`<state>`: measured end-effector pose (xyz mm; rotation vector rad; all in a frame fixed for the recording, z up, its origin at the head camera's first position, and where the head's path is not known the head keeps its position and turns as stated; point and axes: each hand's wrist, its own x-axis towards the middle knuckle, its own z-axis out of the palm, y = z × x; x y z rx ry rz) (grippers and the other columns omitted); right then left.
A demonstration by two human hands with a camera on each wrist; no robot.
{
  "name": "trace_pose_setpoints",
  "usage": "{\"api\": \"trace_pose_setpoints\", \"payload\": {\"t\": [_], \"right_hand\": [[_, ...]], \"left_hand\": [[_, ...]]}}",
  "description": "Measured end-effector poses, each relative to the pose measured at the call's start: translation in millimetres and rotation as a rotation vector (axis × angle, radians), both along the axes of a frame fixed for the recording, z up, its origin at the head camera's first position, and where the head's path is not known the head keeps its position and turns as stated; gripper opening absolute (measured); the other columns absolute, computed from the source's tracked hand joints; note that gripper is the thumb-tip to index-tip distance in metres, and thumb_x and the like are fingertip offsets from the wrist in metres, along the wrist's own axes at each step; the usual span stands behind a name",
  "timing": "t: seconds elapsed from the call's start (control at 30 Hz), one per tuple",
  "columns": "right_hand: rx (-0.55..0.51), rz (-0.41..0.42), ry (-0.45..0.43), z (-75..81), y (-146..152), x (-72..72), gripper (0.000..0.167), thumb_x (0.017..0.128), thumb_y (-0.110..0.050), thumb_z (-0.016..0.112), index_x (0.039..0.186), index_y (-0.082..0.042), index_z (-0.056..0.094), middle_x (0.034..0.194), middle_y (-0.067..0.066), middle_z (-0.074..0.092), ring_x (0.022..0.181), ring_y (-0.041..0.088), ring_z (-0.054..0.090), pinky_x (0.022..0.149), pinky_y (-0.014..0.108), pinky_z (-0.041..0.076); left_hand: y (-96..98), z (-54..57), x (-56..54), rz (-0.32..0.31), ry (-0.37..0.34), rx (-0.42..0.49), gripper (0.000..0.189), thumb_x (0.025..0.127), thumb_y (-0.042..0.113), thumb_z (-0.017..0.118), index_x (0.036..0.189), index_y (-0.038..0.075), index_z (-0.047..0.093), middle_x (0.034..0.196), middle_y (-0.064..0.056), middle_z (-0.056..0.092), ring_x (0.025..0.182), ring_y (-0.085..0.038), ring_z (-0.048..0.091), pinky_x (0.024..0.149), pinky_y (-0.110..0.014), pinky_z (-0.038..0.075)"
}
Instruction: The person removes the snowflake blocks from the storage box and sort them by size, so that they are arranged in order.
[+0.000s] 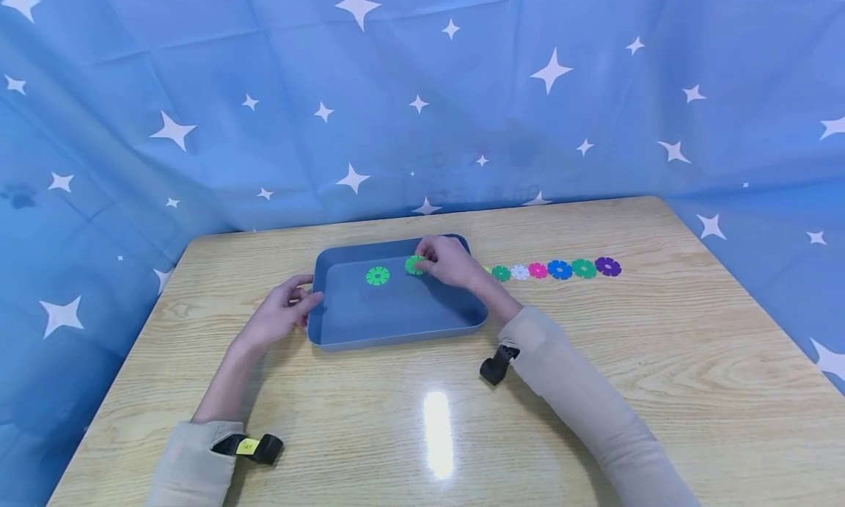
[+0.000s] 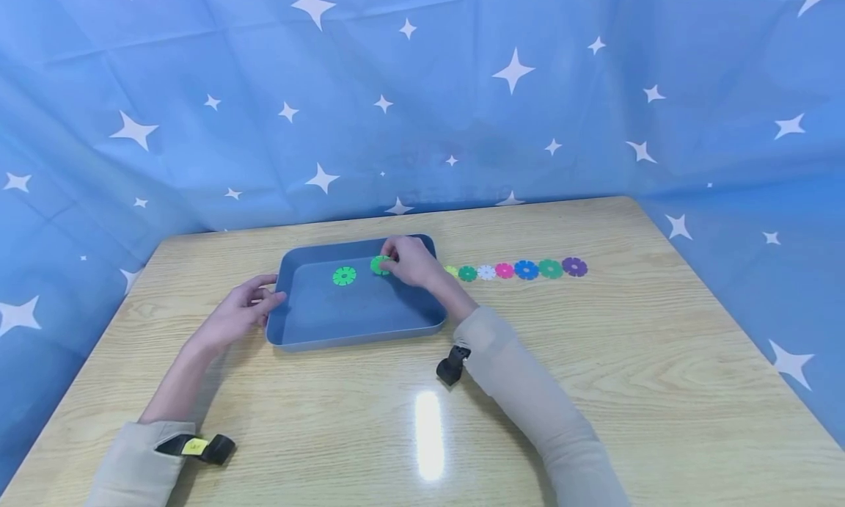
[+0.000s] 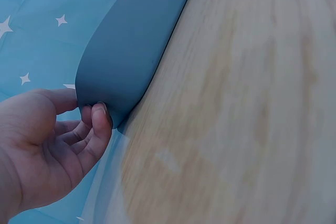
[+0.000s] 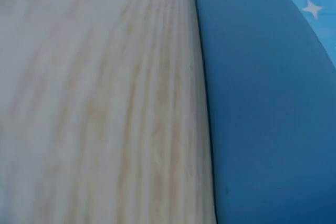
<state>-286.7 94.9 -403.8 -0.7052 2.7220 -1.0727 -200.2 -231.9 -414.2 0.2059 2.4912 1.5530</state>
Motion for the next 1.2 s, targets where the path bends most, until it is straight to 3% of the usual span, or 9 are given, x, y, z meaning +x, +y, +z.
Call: {"api": "trace_pose_setpoints", "payload": {"t": [0.27, 0.47, 0.6, 0.8, 1.2], "right_hand": [[-0.064, -0.001, 0.073, 11.0, 16, 3.9, 0.014, 0.103, -0.013, 0.061, 0.098, -0.002, 0.069, 0.08, 0.012, 0.066, 0.066, 0.018, 0.057, 0.061, 0.031, 0.043], [-0.081, -0.057, 0.105, 18.8, 38, 6.0, 0.017, 0.104, -0.013, 0.059, 0.095, -0.001, 0.067, 0.073, 0.008, 0.059, 0.062, 0.018, 0.049, 0.059, 0.031, 0.039], [-0.083, -0.093, 0.095, 22.7, 56, 8.1, 0.02, 0.106, -0.015, 0.056, 0.096, -0.001, 0.065, 0.072, 0.011, 0.058, 0.062, 0.022, 0.051, 0.059, 0.034, 0.04], [-0.09, -0.143, 0.094, 28.1, 89, 10.8, 0.024, 0.107, -0.019, 0.053, 0.095, 0.0, 0.061, 0.081, 0.019, 0.063, 0.07, 0.03, 0.06, 0.059, 0.036, 0.042], [-0.066, -0.288, 0.14, 32.0, 172, 22.5, 0.035, 0.109, -0.028, 0.049, 0.102, 0.005, 0.06, 0.083, 0.017, 0.064, 0.066, 0.028, 0.056, 0.055, 0.029, 0.041]], "left_hand": [[-0.7, 0.7, 0.8, 0.002, -0.001, 0.001, 0.059, 0.104, 0.019, 0.059, 0.152, -0.006, 0.034, 0.092, -0.017, 0.057, 0.065, -0.021, 0.057, 0.061, -0.031, 0.051], [-1.2, 1.2, 1.1, -0.002, 0.0, -0.002, 0.059, 0.104, 0.019, 0.059, 0.152, -0.006, 0.033, 0.092, -0.017, 0.057, 0.065, -0.02, 0.057, 0.06, -0.031, 0.051], [-1.5, 1.6, 1.4, -0.002, 0.0, -0.001, 0.059, 0.104, 0.019, 0.059, 0.151, -0.007, 0.033, 0.091, -0.017, 0.056, 0.065, -0.02, 0.057, 0.061, -0.031, 0.05], [-1.7, 1.6, 0.9, -0.003, 0.0, 0.002, 0.06, 0.104, 0.02, 0.059, 0.152, -0.007, 0.033, 0.093, -0.017, 0.057, 0.065, -0.02, 0.057, 0.061, -0.031, 0.05], [-1.5, 1.2, -0.3, -0.017, 0.001, 0.005, 0.06, 0.105, 0.02, 0.058, 0.152, -0.006, 0.032, 0.093, -0.017, 0.057, 0.065, -0.024, 0.058, 0.061, -0.032, 0.051]]}}
